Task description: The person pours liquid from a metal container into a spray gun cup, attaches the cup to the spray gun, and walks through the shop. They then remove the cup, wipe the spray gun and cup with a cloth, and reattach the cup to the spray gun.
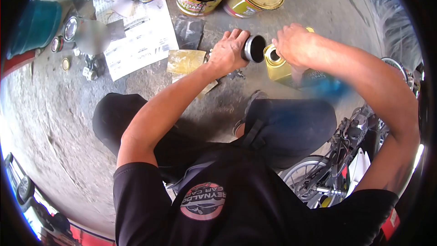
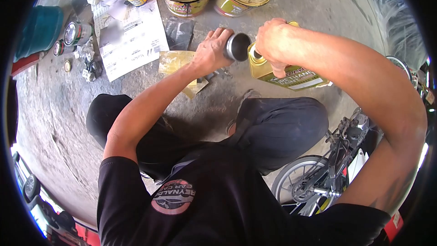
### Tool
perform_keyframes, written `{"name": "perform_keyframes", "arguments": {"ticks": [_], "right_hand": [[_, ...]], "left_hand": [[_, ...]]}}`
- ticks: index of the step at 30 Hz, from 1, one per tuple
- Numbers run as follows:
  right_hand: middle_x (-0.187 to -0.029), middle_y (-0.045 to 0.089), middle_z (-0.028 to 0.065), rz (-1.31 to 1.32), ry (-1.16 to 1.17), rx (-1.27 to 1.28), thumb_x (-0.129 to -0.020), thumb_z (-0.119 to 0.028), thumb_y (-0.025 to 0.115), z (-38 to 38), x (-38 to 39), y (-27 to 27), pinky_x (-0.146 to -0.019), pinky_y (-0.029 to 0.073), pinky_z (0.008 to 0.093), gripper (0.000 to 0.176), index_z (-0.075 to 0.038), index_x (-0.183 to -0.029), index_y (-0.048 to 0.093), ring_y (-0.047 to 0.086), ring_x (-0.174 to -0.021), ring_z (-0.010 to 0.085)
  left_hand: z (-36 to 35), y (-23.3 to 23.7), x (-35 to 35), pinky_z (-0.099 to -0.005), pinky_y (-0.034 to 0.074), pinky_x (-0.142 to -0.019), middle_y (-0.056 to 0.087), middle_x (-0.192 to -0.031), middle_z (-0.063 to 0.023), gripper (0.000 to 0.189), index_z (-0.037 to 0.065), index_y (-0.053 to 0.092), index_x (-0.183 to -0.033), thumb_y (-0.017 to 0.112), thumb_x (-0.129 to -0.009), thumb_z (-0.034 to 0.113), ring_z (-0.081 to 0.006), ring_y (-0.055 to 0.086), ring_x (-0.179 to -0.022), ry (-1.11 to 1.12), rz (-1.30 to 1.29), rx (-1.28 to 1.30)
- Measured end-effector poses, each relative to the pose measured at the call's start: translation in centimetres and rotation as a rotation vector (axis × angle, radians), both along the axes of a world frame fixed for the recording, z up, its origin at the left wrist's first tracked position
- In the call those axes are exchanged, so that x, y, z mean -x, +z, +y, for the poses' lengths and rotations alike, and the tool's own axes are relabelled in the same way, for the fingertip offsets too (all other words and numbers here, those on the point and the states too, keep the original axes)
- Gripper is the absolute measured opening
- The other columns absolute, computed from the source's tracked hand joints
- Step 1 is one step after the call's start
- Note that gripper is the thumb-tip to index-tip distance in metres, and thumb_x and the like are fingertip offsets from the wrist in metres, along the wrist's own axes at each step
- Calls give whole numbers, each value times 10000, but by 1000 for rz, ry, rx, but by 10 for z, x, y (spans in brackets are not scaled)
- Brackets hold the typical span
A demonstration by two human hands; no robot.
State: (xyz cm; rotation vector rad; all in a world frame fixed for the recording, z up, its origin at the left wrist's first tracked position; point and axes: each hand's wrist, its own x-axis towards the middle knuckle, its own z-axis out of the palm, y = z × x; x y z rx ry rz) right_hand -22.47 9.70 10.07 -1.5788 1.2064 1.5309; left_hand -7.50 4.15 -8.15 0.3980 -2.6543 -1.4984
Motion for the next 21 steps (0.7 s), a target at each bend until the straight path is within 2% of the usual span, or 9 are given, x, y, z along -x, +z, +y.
{"name": "perform_keyframes", "arguments": {"ticks": [1, 3, 4, 13, 15, 17, 21], "right_hand": [[-1191, 788, 69, 2, -3, -2, -663, -567, 952, 0, 1, -4, -954, 604, 489, 759, -144, -1271, 784, 748, -1142, 264], [-1319, 638, 178, 87, -28, -154, -613, -693, 922, -2, 0, -14, -1026, 511, 420, 1306, 45, -1580, 447, 626, -1223, 305], [-1319, 638, 178, 86, -31, -159, -613, -693, 922, -2, 1, -16, -1026, 511, 420, 1306, 45, -1580, 447, 626, -1223, 305], [-1311, 659, 159, 145, -40, -215, -600, -655, 949, -9, -7, -23, -1008, 540, 407, 1212, 19, -1511, 522, 656, -1215, 292], [-1115, 801, 90, 51, -6, -122, -644, -512, 957, -10, -8, -20, -914, 608, 530, 704, -120, -1209, 805, 760, -1071, 303], [-1126, 800, 92, 60, -41, -153, -644, -518, 957, -16, -11, -17, -913, 607, 536, 709, -116, -1209, 805, 759, -1072, 306], [-1149, 797, 96, 66, -52, -155, -647, -539, 955, -16, -10, -22, -914, 607, 535, 730, -103, -1212, 801, 760, -1072, 301]], "left_hand": [[0, -1, 0, -511, 505, -1069, 608, -1321, -145, 735, 122, 557, -1366, 868, -701, 173, -423, 575, -1244, -3, 6, 0], [1, -2, 0, -512, 506, -1069, 607, -1324, -147, 737, 122, 558, -1366, 873, -701, 173, -424, 575, -1245, -9, 12, -5], [1, -3, 0, -512, 507, -1072, 606, -1327, -148, 740, 123, 557, -1368, 877, -702, 172, -425, 575, -1249, -21, 9, -8], [2, -10, 2, -507, 509, -1082, 603, -1342, -150, 747, 125, 552, -1376, 875, -704, 163, -425, 576, -1263, -50, 6, 6], [3, -12, 2, -505, 510, -1082, 603, -1341, -150, 746, 123, 552, -1374, 873, -702, 161, -425, 578, -1260, -58, -9, 3], [5, -17, 2, -499, 528, -1038, 612, -1300, -153, 730, 134, 551, -1317, 881, -666, 148, -430, 601, -1197, -38, 50, 23], [5, -20, 3, -501, 533, -1031, 612, -1307, -151, 722, 133, 549, -1316, 877, -673, 144, -432, 604, -1195, -49, 61, 17]]}}
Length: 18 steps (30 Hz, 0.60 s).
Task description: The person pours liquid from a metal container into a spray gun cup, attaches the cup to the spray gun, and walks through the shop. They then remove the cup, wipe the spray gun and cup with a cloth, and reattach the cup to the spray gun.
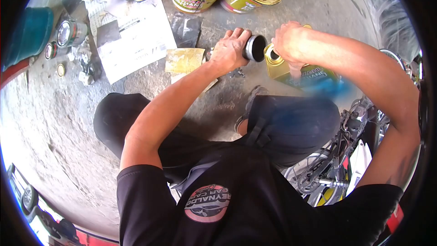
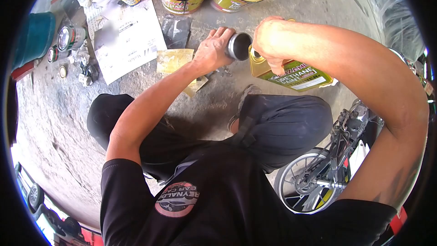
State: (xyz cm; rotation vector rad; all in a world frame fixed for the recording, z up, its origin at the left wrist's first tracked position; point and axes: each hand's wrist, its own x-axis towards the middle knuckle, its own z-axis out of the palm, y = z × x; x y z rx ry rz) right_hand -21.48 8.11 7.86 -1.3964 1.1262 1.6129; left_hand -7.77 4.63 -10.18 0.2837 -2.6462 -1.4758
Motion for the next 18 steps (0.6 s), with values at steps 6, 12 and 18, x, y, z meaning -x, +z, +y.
{"name": "perform_keyframes", "arguments": {"ticks": [6, 12, 18], "right_hand": [[-1164, 797, 53, 34, -36, -56, -659, -546, 948, -4, 0, -6, -929, 609, 502, 704, -148, -1221, 805, 758, -1088, 287], [-1131, 805, -2, 25, 18, -138, -651, -676, 926, -17, -8, -4, -886, 620, 378, 732, -137, -1134, 816, 772, -1044, 193], [-1087, 808, 5, 52, 31, -162, -656, -680, 920, -21, -10, -8, -868, 623, 381, 733, -123, -1120, 816, 773, -1038, 193]], "left_hand": [[-1, 2, -1, -504, 515, -1062, 604, -1315, -145, 744, 125, 543, -1367, 874, -701, 159, -421, 588, -1230, -29, -63, -7], [-2, 0, -1, -503, 516, -1062, 604, -1317, -146, 742, 121, 540, -1365, 874, -703, 156, -423, 588, -1239, -31, -53, -20], [-6, 0, -4, -506, 513, -1068, 601, -1322, -149, 754, 114, 532, -1381, 871, -708, 156, -430, 587, -1239, -46, -51, -33]]}}
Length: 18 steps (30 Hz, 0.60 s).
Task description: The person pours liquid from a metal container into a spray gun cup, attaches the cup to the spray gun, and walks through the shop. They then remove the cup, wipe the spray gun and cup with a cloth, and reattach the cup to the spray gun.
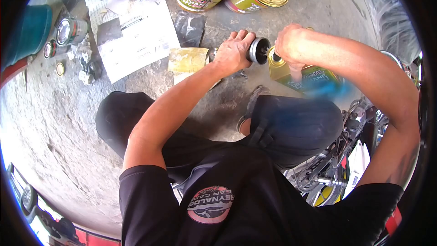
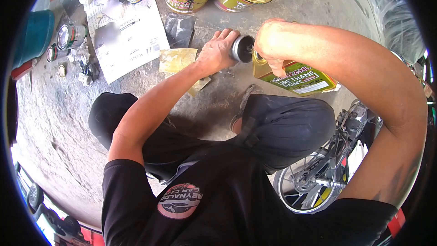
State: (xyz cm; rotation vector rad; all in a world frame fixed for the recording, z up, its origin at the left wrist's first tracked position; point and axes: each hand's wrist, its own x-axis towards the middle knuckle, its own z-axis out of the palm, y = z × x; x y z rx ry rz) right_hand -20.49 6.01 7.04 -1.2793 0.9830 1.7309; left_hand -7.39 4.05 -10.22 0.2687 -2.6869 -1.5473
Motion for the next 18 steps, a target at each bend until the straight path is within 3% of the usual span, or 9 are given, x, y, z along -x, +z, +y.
{"name": "perform_keyframes", "arguments": {"ticks": [6, 10, 12, 13, 15, 18], "right_hand": [[-1068, 808, 3, -26, 34, -7, -641, -662, 930, -3, -3, -2, -837, 618, 397, 722, -132, -1118, 817, 776, -1014, 197], [-1032, 791, 20, -49, 2, 54, -639, -624, 940, 7, 7, 2, -848, 608, 405, 778, -95, -1188, 783, 771, -977, 218], [-1197, 772, 100, -69, -78, 198, -645, -550, 963, 17, 14, 9, -1001, 577, 513, 807, -109, -1290, 762, 731, -1143, 308], [-1197, 772, 100, -68, -83, 206, -645, -550, 963, 23, 18, 14, -1001, 577, 513, 807, -109, -1290, 762, 731, -1143, 308], [-1256, 652, 176, -74, -94, 377, -626, -505, 968, 38, 25, 25, -1088, 485, 429, 1156, 41, -1535, 508, 630, -1210, 301], [-1349, 580, 213, -49, -202, 599, -624, -402, 984, 66, 40, 37, -1134, 442, 445, 1233, 30, -1617, 394, 559, -1295, 333]], "left_hand": [[1, -3, -2, -489, 522, -1048, 612, -1279, -141, 723, 132, 558, -1326, 871, -674, 130, -422, 595, -1190, 30, 46, -15], [-1, -2, -2, -506, 504, -1083, 603, -1325, -147, 731, 120, 549, -1372, 872, -717, 162, -426, 582, -1251, 10, -16, -60], [-2, -5, -1, -505, 503, -1087, 603, -1323, -146, 729, 120, 556, -1367, 876, -714, 167, -421, 581, -1257, 12, -14, -68], [-2, -7, -1, -493, 506, -1079, 606, -1324, -146, 750, 119, 555, -1368, 878, -692, 157, -420, 581, -1248, 21, 1, -81], [-2, -9, -1, -481, 509, -1072, 609, -1325, -146, 772, 119, 554, -1370, 880, -671, 148, -418, 581, -1238, 25, 16, -89], [-4, -7, -1, -476, 497, -1099, 602, -1348, -149, 797, 111, 553, -1392, 884, -669, 151, -413, 567, -1269, 26, 23, -150]]}}
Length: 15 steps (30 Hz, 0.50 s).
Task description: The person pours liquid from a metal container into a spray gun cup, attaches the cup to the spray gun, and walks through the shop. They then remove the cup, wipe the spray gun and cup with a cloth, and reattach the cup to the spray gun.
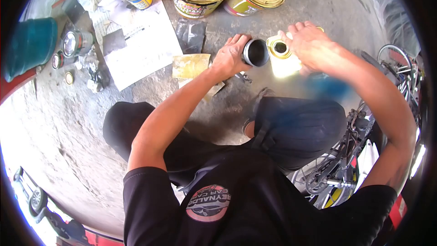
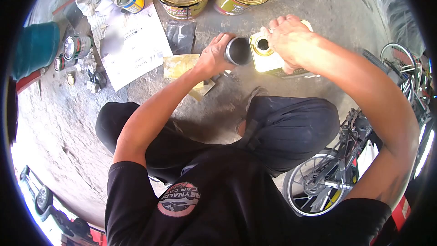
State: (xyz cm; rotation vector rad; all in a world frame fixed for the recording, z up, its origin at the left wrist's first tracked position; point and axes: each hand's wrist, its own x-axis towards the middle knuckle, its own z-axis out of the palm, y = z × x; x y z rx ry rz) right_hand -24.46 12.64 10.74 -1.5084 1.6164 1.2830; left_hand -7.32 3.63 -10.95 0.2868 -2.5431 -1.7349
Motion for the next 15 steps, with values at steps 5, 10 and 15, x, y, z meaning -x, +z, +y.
{"name": "perform_keyframes", "arguments": {"ticks": [5, 10, 15], "right_hand": [[-1373, 548, 215, -13, -164, 258, -679, -324, 936, 55, 41, 10, -1114, 488, 480, 1203, -16, -1662, 316, 566, -1282, 359], [-1312, 552, 186, 78, -386, 587, -712, -338, 913, 115, 84, -5, -1042, 551, 452, 1198, -78, -1693, 277, 577, -1241, 375], [-1491, 497, 233, 139, -514, 826, -773, -390, 901, 143, 120, -44, -1092, 526, 494, 1207, -167, -1725, 194, 558, -1331, 418]], "left_hand": [[-3, 11, -5, -469, 502, -1096, 610, -1358, -163, 798, 95, 543, -1403, 895, -688, 137, -398, 582, -1302, 68, -2, -106], [-7, 18, -11, -428, 509, -1094, 664, -1333, -183, 888, 48, 507, -1461, 936, -695, 179, -336, 646, -1279, 104, -47, -78], [-5, 13, -14, -403, 517, -1075, 682, -1308, -152, 879, 50, 503, -1459, 943, -704, 143, -276, 662, -1239, 147, -26, -106]]}}
